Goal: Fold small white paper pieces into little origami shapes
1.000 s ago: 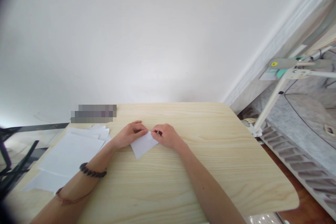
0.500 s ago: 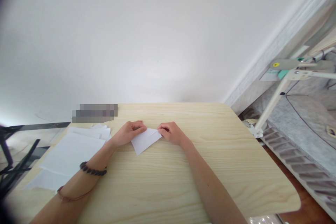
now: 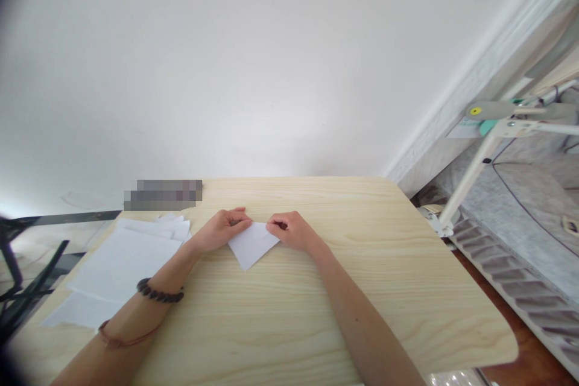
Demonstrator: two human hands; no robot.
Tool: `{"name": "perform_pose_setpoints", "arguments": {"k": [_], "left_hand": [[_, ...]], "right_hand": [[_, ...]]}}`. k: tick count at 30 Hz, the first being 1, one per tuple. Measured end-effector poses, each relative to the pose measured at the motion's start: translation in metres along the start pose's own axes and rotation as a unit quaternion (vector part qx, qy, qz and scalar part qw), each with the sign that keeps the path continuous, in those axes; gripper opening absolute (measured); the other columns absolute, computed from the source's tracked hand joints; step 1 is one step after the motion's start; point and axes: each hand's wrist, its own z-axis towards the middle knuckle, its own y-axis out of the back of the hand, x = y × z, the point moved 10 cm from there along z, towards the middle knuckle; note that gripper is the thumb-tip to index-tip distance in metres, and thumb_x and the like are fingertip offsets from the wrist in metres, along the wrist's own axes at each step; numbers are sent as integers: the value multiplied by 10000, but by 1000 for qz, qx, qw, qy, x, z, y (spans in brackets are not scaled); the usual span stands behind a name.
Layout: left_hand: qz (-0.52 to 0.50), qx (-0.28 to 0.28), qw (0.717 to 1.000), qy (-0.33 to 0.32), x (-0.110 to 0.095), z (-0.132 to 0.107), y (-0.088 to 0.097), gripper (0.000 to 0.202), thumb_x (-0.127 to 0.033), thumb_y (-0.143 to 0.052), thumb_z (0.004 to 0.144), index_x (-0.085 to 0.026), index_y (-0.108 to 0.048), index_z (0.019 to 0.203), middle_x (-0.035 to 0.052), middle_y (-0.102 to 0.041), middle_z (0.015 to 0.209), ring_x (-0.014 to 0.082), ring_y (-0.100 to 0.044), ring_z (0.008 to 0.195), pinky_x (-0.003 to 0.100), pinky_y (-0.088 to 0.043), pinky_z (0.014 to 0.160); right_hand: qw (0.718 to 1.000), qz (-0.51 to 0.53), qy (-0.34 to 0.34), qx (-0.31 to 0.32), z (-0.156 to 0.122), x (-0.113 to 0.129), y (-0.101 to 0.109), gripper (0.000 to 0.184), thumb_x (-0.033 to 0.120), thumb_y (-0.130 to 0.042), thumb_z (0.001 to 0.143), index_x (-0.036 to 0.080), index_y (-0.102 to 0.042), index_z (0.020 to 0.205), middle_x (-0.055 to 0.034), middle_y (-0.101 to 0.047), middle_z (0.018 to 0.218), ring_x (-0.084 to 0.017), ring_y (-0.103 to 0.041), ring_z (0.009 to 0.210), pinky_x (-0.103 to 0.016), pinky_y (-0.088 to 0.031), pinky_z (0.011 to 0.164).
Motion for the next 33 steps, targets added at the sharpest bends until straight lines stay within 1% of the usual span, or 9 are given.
{"name": "perform_pose_setpoints", "arguments": {"k": [3, 9, 14, 18, 23, 26, 31, 33], "left_hand": [[-4, 6, 1000, 5, 1, 0, 0, 314, -341, -414, 803, -172, -553, 577, -50, -529, 522, 96, -476, 529, 345, -217, 1029], [11, 15, 1000, -9, -2, -1, -4, 289, -346, -401, 813, -179, -606, 698, -24, -619, 657, 113, -541, 607, 338, -195, 1034], [21, 3, 1000, 3, 2, 0, -4, 272, -360, -441, 793, -185, -603, 663, -41, -602, 600, 100, -508, 546, 346, -213, 1028], [13, 6, 1000, 5, 3, 0, -3, 284, -364, -438, 792, -180, -611, 661, -37, -598, 592, 107, -514, 552, 352, -207, 1034], [0, 14, 1000, 4, 4, 0, -2, 302, -384, -426, 803, -183, -594, 652, -48, -570, 571, 101, -506, 552, 349, -202, 1035], [-1, 1, 1000, 9, 6, 0, -1, 293, -394, -445, 797, -180, -591, 660, -48, -567, 585, 105, -517, 586, 347, -202, 1033], [-2, -10, 1000, 6, 5, -1, 1, 292, -379, -452, 796, -171, -578, 636, -61, -515, 536, 83, -471, 519, 343, -208, 1033], [0, -9, 1000, 5, 4, 0, 1, 294, -369, -444, 798, -170, -576, 626, -58, -512, 532, 90, -477, 533, 346, -216, 1031]], "right_hand": [[1000, 13, -6, 5, -1, -2, 1, 227, 272, -435, 801, 147, -549, 650, 32, -445, 555, -73, -358, 521, -194, -265, 476], [1000, 12, -4, 7, -1, -2, -3, 218, 267, -443, 794, 150, -543, 640, 33, -456, 560, -72, -373, 521, -193, -271, 481], [1000, -29, 11, -3, 1, 4, -5, 201, 242, -459, 777, 151, -552, 623, 31, -476, 566, -75, -390, 535, -196, -285, 506], [1000, -12, -2, 11, 0, 0, -2, 187, 225, -442, 774, 151, -565, 654, 30, -482, 574, -78, -390, 539, -196, -281, 501], [1000, 10, -10, 20, -2, -6, 3, 204, 228, -430, 777, 153, -534, 618, 34, -440, 555, -78, -361, 525, -202, -265, 487], [999, 20, -20, 15, -2, -9, 4, 201, 219, -422, 777, 156, -520, 613, 34, -438, 559, -79, -365, 528, -203, -270, 493], [1000, 10, -21, -12, -2, -7, 3, 219, 243, -428, 787, 155, -517, 608, 37, -419, 536, -75, -353, 511, -202, -260, 480], [1000, -2, -18, -18, -1, -6, 3, 224, 251, -429, 792, 153, -520, 613, 36, -432, 543, -74, -359, 515, -201, -261, 482]]}}
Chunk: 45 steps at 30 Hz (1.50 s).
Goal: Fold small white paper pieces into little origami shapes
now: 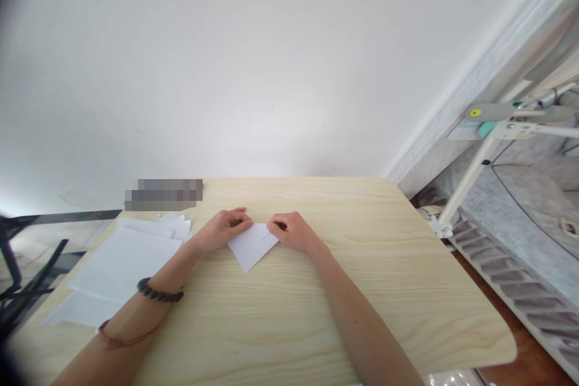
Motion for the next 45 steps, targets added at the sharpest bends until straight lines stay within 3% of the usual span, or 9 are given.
{"name": "perform_pose_setpoints", "arguments": {"k": [11, 19, 24, 34, 38, 40, 45], "left_hand": [[25, 16, 999, -13, 0, 0, -2, 303, -358, -411, 816, -167, -581, 652, -57, -528, 555, 85, -489, 536, 337, -218, 1030], [93, 19, 995, -24, -7, 0, -10, 255, -369, -457, 800, -178, -606, 718, -45, -597, 636, 90, -512, 583, 343, -215, 1028], [77, 32, 996, -25, -4, 0, -9, 277, -327, -402, 823, -175, -605, 710, -49, -593, 639, 88, -509, 583, 337, -206, 1037], [44, 8, 999, -21, -5, -1, -1, 274, -271, -395, 811, -159, -599, 666, -54, -519, 556, 83, -467, 537, 345, -251, 1010], [0, 3, 1000, 2, -1, -2, -2, 242, -283, -412, 808, -148, -611, 833, 10, -594, 728, 123, -529, 660, 294, -432, 785], [-35, -9, 999, 9, -1, -3, -1, 243, -290, -421, 808, -146, -585, 915, 44, -604, 851, 141, -541, 739, 243, -446, 658], [-53, -21, 998, 12, 0, -4, 0, 225, -275, -423, 809, -148, -576, 915, 43, -601, 853, 132, -536, 717, 221, -432, 601]], "right_hand": [[1000, 0, 2, 17, 0, -1, 1, 230, 250, -430, 798, 147, -529, 618, 35, -438, 551, -71, -361, 520, -193, -261, 476], [999, -28, 38, 4, 0, 10, -6, 181, 250, -461, 788, 157, -585, 695, 16, -540, 626, -81, -436, 564, -195, -323, 537], [1000, -14, 25, -6, 1, 7, -1, 187, 224, -444, 787, 156, -572, 670, 21, -532, 605, -81, -429, 555, -195, -310, 522], [999, 14, 9, -36, 0, -1, 9, 204, 232, -437, 784, 152, -546, 631, 30, -472, 556, -77, -394, 528, -194, -289, 494], [999, 8, 3, -48, 0, -1, 8, 203, 238, -442, 780, 150, -557, 638, 27, -487, 552, -76, -397, 520, -192, -293, 482], [999, 3, 1, -52, 1, -1, 7, 196, 242, -448, 778, 152, -564, 649, 24, -501, 558, -77, -403, 516, -193, -301, 483], [998, -6, 9, -68, 0, 1, 7, 164, 240, -463, 770, 161, -570, 673, 19, -531, 592, -83, -430, 531, -200, -333, 512]]}}
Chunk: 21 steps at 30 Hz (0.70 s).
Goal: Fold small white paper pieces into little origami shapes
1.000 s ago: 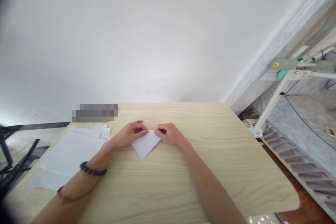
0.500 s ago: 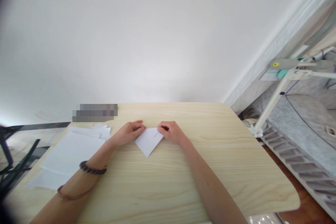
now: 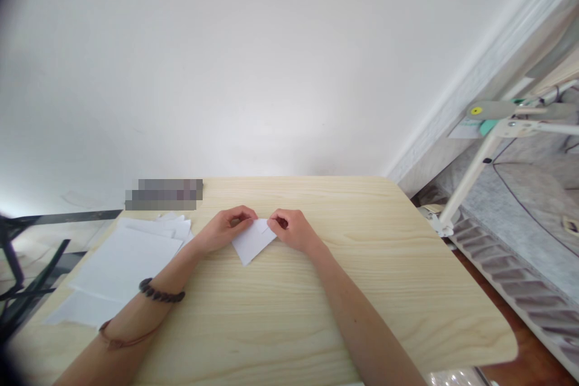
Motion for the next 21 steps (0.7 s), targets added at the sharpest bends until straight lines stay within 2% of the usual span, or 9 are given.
{"name": "perform_pose_setpoints", "arguments": {"k": [3, 6, 8, 17, 21], "left_hand": [[-4, 4, 1000, 6, 3, 0, 0, 236, -227, -396, 810, -156, -595, 913, 36, -611, 866, 134, -543, 744, 228, -437, 638], [-13, 4, 1000, -14, 1, 1, 0, 225, -182, -415, 786, -157, -609, 899, 36, -612, 904, 146, -543, 838, 241, -433, 735], [-19, 2, 1000, -23, 0, 1, 0, 214, -178, -428, 781, -155, -611, 889, 38, -606, 902, 148, -539, 855, 242, -432, 750], [-10, 14, 1000, -19, 3, 1, -3, 187, -238, -501, 775, -151, -643, 861, 41, -574, 846, 140, -567, 786, 248, -456, 716], [25, -10, 999, -34, 4, 3, 0, 178, -228, -504, 781, -162, -651, 856, 48, -604, 866, 151, -573, 817, 256, -459, 738]], "right_hand": [[999, -12, 1, -31, 0, -1, 6, 132, 225, -470, 763, 166, -573, 704, 15, -552, 627, -88, -449, 554, -204, -344, 530], [997, -28, 0, -72, 1, -4, 15, 128, 225, -467, 770, 165, -574, 733, 1, -574, 680, -98, -479, 599, -212, -357, 560], [996, -33, 5, -88, 1, -4, 18, 128, 226, -468, 773, 164, -572, 732, -8, -578, 705, -104, -491, 629, -216, -365, 580], [996, -36, 2, -75, 2, -6, 16, 133, 226, -467, 781, 164, -575, 734, -15, -578, 716, -107, -498, 648, -225, -376, 590], [994, -50, 1, -94, 2, -9, 17, 162, 212, -469, 784, 179, -585, 892, -47, -576, 877, -126, -517, 741, -252, -410, 663]]}}
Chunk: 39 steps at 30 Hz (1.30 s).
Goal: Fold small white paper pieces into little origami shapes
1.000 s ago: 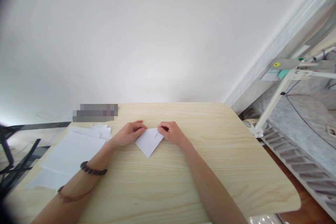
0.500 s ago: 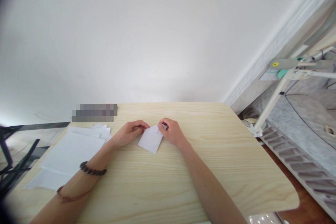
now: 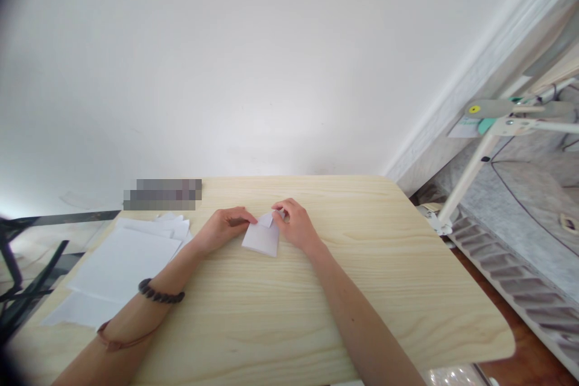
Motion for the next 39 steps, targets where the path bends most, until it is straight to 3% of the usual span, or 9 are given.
{"name": "perform_pose_setpoints", "arguments": {"k": [2, 5, 12, 15, 17, 23, 28, 33, 39], "left_hand": [[35, -14, 999, -18, -1, 1, 2, 172, -223, -509, 781, -176, -658, 854, 48, -615, 881, 151, -572, 821, 260, -458, 748], [118, -30, 991, -53, -7, 1, 5, 168, -214, -523, 777, -203, -671, 857, 46, -632, 890, 163, -560, 856, 285, -444, 793], [242, -31, 966, -90, -15, 0, 2, 231, -239, -472, 822, -212, -659, 954, 74, -608, 984, 190, -516, 952, 335, -419, 853], [257, -32, 961, -98, -17, -2, 1, 241, -248, -460, 830, -213, -647, 978, 82, -583, 1038, 198, -496, 992, 350, -410, 873], [270, -33, 957, -102, -19, -3, 0, 250, -260, -449, 837, -207, -638, 991, 86, -577, 1061, 201, -491, 1007, 357, -405, 882], [323, -8, 940, -109, -23, -5, -11, 310, -298, -393, 863, -192, -571, 1092, 75, -504, 1234, 212, -422, 1148, 385, -334, 967], [353, 24, 929, -106, -21, -5, -21, 370, -312, -353, 879, -214, -457, 1220, 58, -453, 1291, 201, -361, 1213, 384, -291, 992], [366, 22, 924, -112, -27, -6, -23, 330, -283, -365, 875, -222, -505, 1167, 69, -486, 1244, 216, -389, 1181, 395, -309, 979], [379, -9, 921, -91, -29, -6, -20, 314, -281, -390, 860, -216, -514, 1142, 79, -520, 1155, 213, -443, 1112, 381, -354, 948]], "right_hand": [[999, -22, 8, -26, 0, 1, 6, 223, 211, -502, 769, 196, -576, 979, -66, -547, 973, -155, -510, 854, -291, -415, 752], [997, -53, 47, -31, -2, 11, 10, 172, 223, -532, 765, 213, -619, 913, -62, -542, 944, -181, -483, 931, -330, -386, 847], [987, -36, 128, 94, -11, 37, -11, 216, 356, -604, 728, 231, -657, 896, -39, -571, 899, -161, -506, 873, -303, -397, 829], [983, -29, 123, 130, -13, 37, -20, 292, 365, -637, 696, 240, -645, 959, -37, -580, 927, -159, -518, 873, -295, -400, 818], [983, -32, 120, 132, -12, 34, -22, 232, 323, -593, 745, 235, -650, 952, -37, -590, 909, -149, -527, 846, -288, -402, 798], [989, -126, 58, 46, -5, 12, -6, 180, 280, -507, 808, 223, -678, 804, -48, -598, 860, -171, -517, 843, -342, -351, 811], [995, -95, -11, 25, -1, -7, -3, 231, 304, -459, 830, 191, -653, 775, -41, -588, 764, -140, -527, 727, -279, -383, 703], [996, -72, -50, -9, 1, -17, 5, 174, 290, -510, 794, 166, -625, 750, -38, -574, 752, -132, -520, 704, -268, -392, 689], [995, -11, 0, 103, -4, -8, -2, 126, 268, -569, 758, 216, -668, 816, -18, -532, 850, -106, -503, 698, -239, -390, 652]]}}
